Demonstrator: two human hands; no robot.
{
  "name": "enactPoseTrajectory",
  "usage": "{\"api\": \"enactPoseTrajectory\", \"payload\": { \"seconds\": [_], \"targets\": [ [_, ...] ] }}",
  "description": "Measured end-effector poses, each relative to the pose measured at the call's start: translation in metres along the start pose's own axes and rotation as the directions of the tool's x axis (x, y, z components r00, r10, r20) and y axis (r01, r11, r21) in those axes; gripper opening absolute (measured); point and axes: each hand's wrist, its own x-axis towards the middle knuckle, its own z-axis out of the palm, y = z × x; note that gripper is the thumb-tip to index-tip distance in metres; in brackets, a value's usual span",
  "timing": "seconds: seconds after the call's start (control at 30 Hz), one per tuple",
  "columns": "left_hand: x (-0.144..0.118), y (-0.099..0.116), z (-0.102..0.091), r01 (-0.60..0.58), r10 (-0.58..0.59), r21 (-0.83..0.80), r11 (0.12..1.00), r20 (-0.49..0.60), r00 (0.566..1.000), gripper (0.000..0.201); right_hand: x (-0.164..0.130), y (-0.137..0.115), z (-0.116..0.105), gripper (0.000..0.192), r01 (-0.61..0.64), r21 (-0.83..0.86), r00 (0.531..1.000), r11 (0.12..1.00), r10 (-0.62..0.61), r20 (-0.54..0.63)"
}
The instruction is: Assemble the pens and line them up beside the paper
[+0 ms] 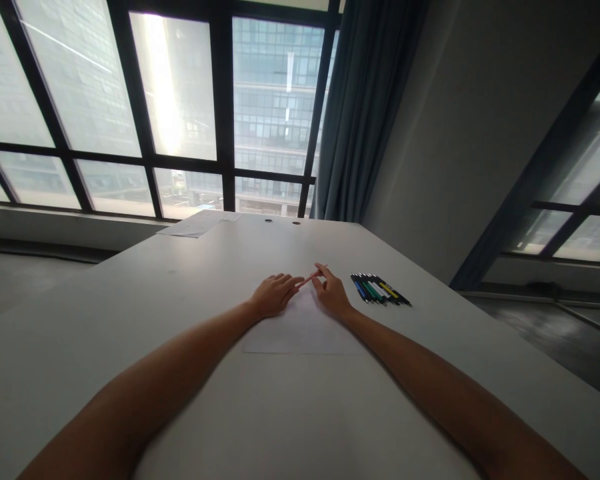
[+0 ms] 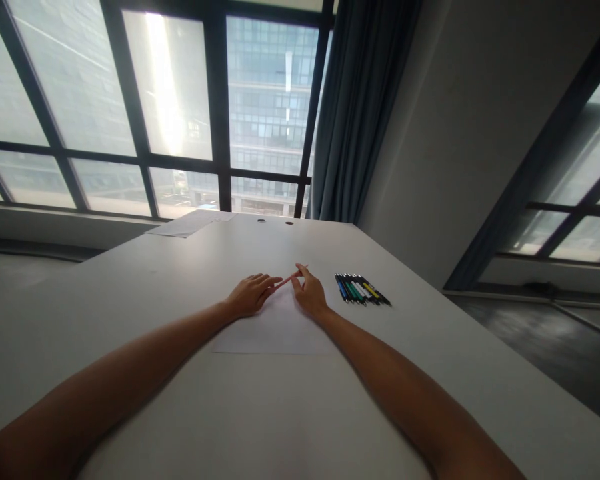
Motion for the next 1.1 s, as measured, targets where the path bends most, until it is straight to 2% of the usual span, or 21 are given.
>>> {"api": "enactPoseTrajectory", "payload": {
  "seconds": [0.1, 0.33, 0.63, 0.8, 0.97, 1.03, 1.1],
  "targets": [
    [0.0, -0.001, -0.002, -0.135, 0.134, -0.037, 0.99, -0.013, 0.991, 0.038, -0.001, -0.001, -0.001, 0.048, -0.018, 0.047, 1.0, 0.999, 0.017, 0.005],
    [-0.001, -0.006, 0.004, -0.232, 0.226, -0.106, 0.967, -0.066, 0.972, 0.036, 0.001, 0.004, -0.002, 0.051, -0.095, 0.204, 0.994, 0.974, 0.106, -0.042],
    [0.001, -0.005, 0.005, -0.259, 0.252, -0.145, 0.955, -0.065, 0.966, 0.03, -0.001, -0.001, -0.001, 0.046, -0.061, 0.263, 0.998, 0.963, 0.055, 0.029],
    [0.001, -0.007, 0.006, -0.288, 0.287, -0.126, 0.949, -0.033, 0.958, 0.029, -0.001, -0.003, -0.003, 0.042, -0.029, 0.237, 0.998, 0.971, 0.015, 0.059],
    [0.0, -0.007, 0.006, -0.273, 0.273, -0.107, 0.956, -0.015, 0.962, 0.029, 0.0, -0.008, -0.005, 0.037, -0.028, 0.226, 0.997, 0.974, 0.011, 0.078],
    [0.0, -0.006, 0.005, -0.262, 0.26, -0.12, 0.958, -0.031, 0.965, 0.03, 0.002, -0.009, -0.005, 0.038, -0.049, 0.267, 0.998, 0.962, 0.035, 0.057],
    [0.0, -0.006, 0.005, -0.248, 0.243, -0.131, 0.96, -0.051, 0.969, 0.037, 0.007, -0.007, -0.007, 0.04, -0.066, 0.3, 0.997, 0.952, 0.073, -0.012]
  ]
}}
